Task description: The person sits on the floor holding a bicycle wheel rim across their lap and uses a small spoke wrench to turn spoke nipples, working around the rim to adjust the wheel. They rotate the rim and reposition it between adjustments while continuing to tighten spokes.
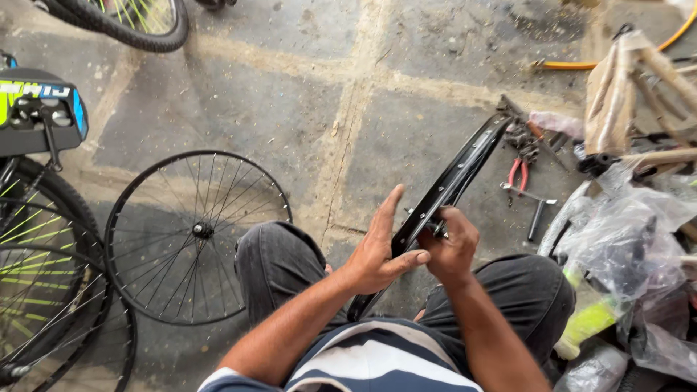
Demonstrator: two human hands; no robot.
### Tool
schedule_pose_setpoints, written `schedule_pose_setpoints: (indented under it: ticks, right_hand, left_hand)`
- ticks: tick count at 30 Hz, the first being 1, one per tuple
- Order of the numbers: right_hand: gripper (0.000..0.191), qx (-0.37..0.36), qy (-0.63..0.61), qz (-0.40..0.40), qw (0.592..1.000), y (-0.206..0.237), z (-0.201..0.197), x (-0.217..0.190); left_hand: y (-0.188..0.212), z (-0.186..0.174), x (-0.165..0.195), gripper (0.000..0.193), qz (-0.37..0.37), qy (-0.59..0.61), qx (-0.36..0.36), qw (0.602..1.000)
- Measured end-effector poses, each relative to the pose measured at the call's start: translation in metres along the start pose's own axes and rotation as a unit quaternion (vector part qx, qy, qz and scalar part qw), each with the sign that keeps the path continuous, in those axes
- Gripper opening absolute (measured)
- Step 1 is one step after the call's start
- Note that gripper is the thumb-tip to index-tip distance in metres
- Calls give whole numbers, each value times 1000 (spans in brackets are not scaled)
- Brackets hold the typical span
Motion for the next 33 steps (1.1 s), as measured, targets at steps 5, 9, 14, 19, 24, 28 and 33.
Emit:
schedule_pose_setpoints:
  ticks: [5,9,14,19,24,28,33]
  right_hand:
    - [40,-342,-318,96,879,2,23,16]
    - [36,-184,-145,-24,972,0,21,18]
    - [37,-104,-262,121,952,14,26,25]
    - [45,-452,-448,175,751,-1,2,17]
    - [40,-132,-302,102,939,11,-4,18]
    - [41,105,-42,-110,987,37,-3,-10]
    - [24,-105,-356,44,928,17,3,1]
  left_hand:
    - [5,2,6,116,38,-29,-10,999]
    - [8,4,8,114,42,-16,-4,999]
    - [8,1,9,113,32,2,5,999]
    - [10,-1,19,112,30,35,7,999]
    - [8,2,20,111,28,18,0,999]
    - [8,-2,23,110,21,31,2,999]
    - [-36,-15,23,105,35,19,-24,999]
Point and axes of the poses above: each hand's wrist, its own y-axis away from the middle knuckle, its own z-axis out of the palm, x = y × z, the point moved 5 cm from there along -y, towards the middle knuckle, and after that the axes turned 14 degrees about z, right-handed, at the moved point
